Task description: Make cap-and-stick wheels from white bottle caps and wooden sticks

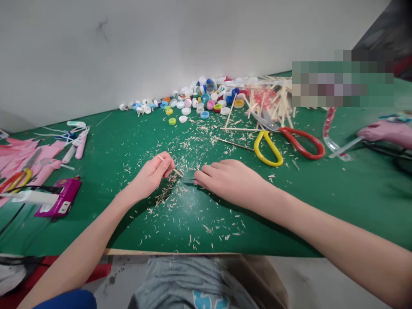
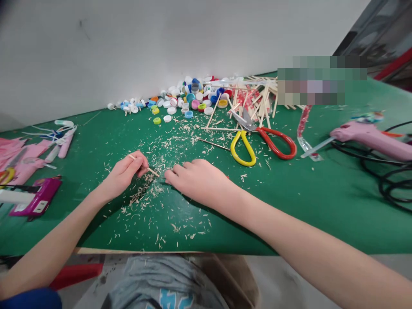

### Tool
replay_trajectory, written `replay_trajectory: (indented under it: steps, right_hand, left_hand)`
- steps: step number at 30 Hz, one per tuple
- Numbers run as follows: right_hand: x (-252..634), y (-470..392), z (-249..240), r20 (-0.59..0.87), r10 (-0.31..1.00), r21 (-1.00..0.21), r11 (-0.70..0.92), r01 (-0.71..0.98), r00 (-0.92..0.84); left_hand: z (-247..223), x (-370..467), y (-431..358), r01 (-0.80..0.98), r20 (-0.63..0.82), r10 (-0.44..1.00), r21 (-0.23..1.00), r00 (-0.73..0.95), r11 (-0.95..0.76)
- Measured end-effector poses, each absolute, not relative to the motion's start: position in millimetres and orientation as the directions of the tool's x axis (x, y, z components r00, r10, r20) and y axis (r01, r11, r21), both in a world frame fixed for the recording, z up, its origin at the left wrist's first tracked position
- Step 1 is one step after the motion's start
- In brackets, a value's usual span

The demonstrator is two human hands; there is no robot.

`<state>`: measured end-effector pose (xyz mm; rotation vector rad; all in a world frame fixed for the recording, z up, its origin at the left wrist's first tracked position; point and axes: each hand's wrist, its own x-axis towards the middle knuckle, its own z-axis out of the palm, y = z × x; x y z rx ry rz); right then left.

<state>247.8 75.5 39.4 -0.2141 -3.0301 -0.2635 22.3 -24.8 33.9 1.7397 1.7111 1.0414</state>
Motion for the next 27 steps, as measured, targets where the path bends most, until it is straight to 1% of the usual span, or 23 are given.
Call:
replay_trajectory:
  steps: [2, 4, 8, 11, 15, 23, 27]
  right_hand:
    - [248, 75, 40, 0.166, 0.107, 0.170, 0.976, 0.136, -0.980]
    - [248, 73, 42, 0.194, 0.125, 0.191, 0.968, 0.162, -0.973]
    - [247, 68, 43, 0.150, 0.199, 0.217, 0.949, 0.228, -0.969]
    - [245, 66, 42, 0.128, 0.212, 0.223, 0.946, 0.236, -0.969]
    - [244, 66, 37, 0.146, 0.218, 0.235, 0.940, 0.248, -0.965]
    - [242, 67, 34, 0.197, 0.175, 0.256, 0.941, 0.223, -0.965]
    - [241, 67, 33, 0.219, 0.132, 0.258, 0.948, 0.188, -0.967]
  left_hand:
    - [31, 24, -26, 0.614, 0.203, 0.977, 0.780, -0.066, -0.120]
    - [30, 26, -27, 0.619, 0.222, 0.973, 0.772, -0.055, -0.141]
    - [29, 32, -28, 0.645, 0.244, 0.969, 0.747, -0.041, -0.161]
    - [28, 34, -27, 0.660, 0.263, 0.964, 0.731, -0.042, -0.170]
    - [26, 34, -25, 0.659, 0.269, 0.962, 0.732, -0.045, -0.174]
    - [25, 37, -24, 0.598, 0.300, 0.951, 0.777, -0.076, -0.198]
    - [23, 36, -22, 0.568, 0.314, 0.943, 0.798, -0.109, -0.200]
